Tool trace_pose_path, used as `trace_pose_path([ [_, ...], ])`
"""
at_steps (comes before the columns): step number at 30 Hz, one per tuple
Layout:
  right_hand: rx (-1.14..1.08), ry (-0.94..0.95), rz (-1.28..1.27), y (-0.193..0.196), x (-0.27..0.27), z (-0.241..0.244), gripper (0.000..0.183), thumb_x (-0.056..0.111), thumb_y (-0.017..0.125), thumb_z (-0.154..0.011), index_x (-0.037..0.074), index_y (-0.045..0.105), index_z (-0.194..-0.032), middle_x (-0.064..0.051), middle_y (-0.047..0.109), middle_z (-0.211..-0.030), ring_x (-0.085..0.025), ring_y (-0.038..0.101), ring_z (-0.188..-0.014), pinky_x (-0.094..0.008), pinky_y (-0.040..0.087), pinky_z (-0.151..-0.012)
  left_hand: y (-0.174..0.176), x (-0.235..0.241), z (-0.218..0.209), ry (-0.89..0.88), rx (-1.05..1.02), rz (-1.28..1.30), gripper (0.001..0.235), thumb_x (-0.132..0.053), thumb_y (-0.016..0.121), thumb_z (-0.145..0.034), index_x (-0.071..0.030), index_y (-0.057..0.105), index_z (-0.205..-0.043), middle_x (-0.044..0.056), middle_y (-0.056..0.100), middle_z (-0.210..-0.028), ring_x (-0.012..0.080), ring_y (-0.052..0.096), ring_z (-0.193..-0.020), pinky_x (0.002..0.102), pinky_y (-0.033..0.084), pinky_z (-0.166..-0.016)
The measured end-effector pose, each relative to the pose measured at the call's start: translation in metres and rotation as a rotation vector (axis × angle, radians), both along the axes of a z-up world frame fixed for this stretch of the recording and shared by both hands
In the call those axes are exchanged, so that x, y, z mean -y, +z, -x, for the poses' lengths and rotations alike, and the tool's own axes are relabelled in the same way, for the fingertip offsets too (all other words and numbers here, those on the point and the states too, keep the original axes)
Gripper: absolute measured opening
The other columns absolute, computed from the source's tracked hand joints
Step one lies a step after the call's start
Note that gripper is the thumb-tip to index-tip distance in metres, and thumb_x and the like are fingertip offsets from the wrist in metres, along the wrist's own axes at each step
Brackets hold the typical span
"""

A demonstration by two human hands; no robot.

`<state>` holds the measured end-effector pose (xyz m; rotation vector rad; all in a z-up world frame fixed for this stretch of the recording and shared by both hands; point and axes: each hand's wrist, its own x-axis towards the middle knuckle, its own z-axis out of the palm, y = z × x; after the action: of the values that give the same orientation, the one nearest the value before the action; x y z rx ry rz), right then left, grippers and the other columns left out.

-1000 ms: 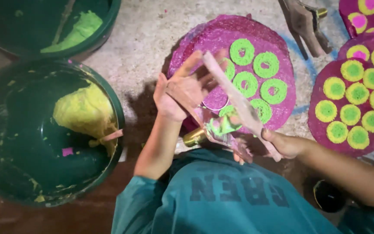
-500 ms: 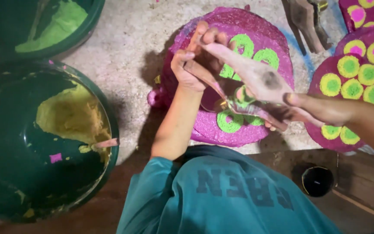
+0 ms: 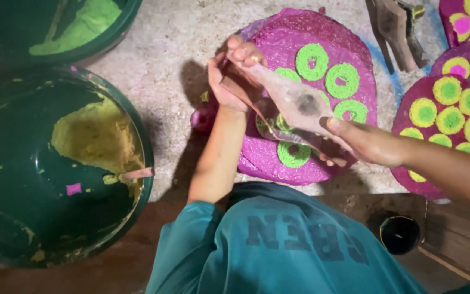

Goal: The person uses a manual dough press to form green and yellow dough into ring shapes. They scoop dough from green bowls, load it into the press, and eject the shaped rings onto a pink tray. The process repeats continuously, with finished rings accumulating on the tray.

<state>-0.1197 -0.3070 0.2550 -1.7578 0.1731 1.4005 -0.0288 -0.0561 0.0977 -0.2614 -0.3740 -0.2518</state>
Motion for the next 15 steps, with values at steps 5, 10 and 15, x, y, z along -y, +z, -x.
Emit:
trace_pose_path([
  [5, 0.101, 0.027, 0.198, 0.003, 0.013, 0.005, 0.082, 0.066, 0.022, -0.095, 0.002, 0.071, -0.108, -0.012, 0.073, -0.088, -0.020, 0.066, -0.079, -0.037, 0.054, -0.075, -0.010, 0.032, -0.001, -0.039, -0.010, 0.043, 0.036, -0.042, 0.061, -0.100, -0.015, 0.052, -0.122, 0.000, 0.058, -0.109, 0.0165, 0.058, -0.107, 0.039, 0.047, -0.108],
  [10, 0.314, 0.021, 0.299, -0.007, 0.014, 0.007, 0.068, 0.061, 0.030, -0.099, 0.003, 0.065, -0.102, -0.011, 0.066, -0.084, -0.021, 0.061, -0.075, -0.038, 0.051, -0.070, -0.003, 0.038, -0.028, -0.063, 0.105, 0.076, 0.035, -0.043, 0.061, -0.101, -0.014, 0.051, -0.119, 0.000, 0.056, -0.104, 0.0168, 0.057, -0.103, 0.037, 0.049, -0.105],
  [15, 0.464, -0.017, 0.154, -0.021, -0.002, 0.007, 0.059, 0.054, 0.035, -0.102, 0.003, 0.065, -0.093, -0.006, 0.065, -0.079, -0.016, 0.061, -0.071, -0.035, 0.051, -0.065, 0.008, 0.015, -0.040, -0.069, 0.167, 0.028, 0.032, -0.042, 0.056, -0.101, -0.014, 0.051, -0.114, -0.001, 0.053, -0.099, 0.0162, 0.056, -0.097, 0.036, 0.052, -0.099],
])
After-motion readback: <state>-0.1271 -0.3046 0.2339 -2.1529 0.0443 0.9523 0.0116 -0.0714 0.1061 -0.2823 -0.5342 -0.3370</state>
